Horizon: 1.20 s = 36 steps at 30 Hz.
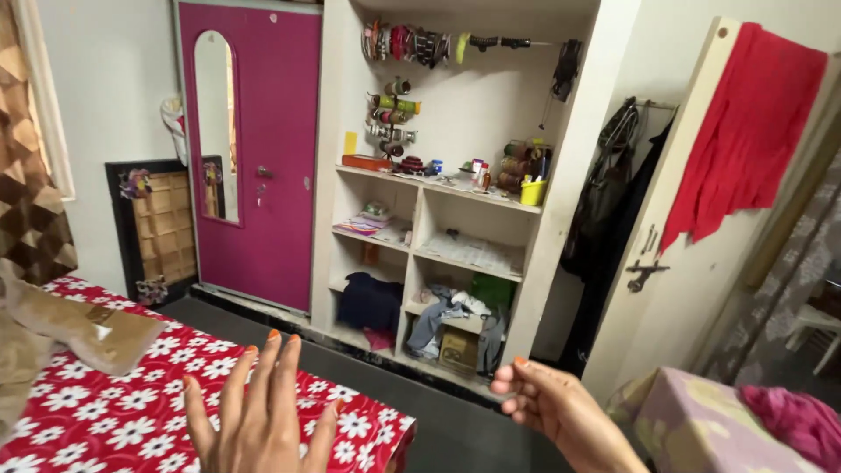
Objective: The recorder searches through a cupboard and a refrigerator, then picks up a pair of scissors to fix or adjust a wall calendar.
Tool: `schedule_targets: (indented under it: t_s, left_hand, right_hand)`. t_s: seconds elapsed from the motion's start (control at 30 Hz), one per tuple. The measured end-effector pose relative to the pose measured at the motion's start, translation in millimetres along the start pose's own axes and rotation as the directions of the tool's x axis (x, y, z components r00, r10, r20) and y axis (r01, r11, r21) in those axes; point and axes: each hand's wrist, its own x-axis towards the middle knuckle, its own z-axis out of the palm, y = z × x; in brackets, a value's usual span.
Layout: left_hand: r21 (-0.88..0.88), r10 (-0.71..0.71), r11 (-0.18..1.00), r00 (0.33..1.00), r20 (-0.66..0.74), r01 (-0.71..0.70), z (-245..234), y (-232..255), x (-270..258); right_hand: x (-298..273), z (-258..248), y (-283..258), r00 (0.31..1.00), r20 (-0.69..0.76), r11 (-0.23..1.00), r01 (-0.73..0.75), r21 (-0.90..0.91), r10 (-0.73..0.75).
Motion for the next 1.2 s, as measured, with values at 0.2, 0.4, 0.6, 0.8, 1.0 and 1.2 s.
schedule_targets:
  t_s: [0.2,0.4,0.6,0.8,1.0,1.2]
  left_hand:
    - [0.083,-0.125,0.989,0.99,0.072,0.119,140,80,70]
    - [0.157,-0.147,0.98,0.976,0.163,0.122,275,125,121]
    - [0.086,-0.044,0.995,0.999,-0.004,0.044,415,146,197]
    - [0.03,0.017,0.999,0.997,-0.071,-0.015,574,159,320]
    - [-0.042,0.082,0.995,0.994,-0.077,-0.085,699,196,425]
    - [-0.03,0.091,0.995,0.995,-0.051,-0.093,838,218,495]
  right_hand:
    - [166,-125,25,0.994,-0.02,0.993,-0.103,0.05,0.105]
    - [304,-172,40,0.987,-0.001,0.985,-0.159,0.066,0.16]
    - [459,-204,49,0.973,0.164,0.984,-0.171,0.048,0.161]
    - [630,-232,-25,0.994,0.105,0.994,-0.036,0.108,0.024]
    - [773,-297,-66,0.998,0.029,0.989,0.046,0.142,-0.05]
    - [934,-389,-69,0.994,0.044,0.981,0.093,0.168,-0.102]
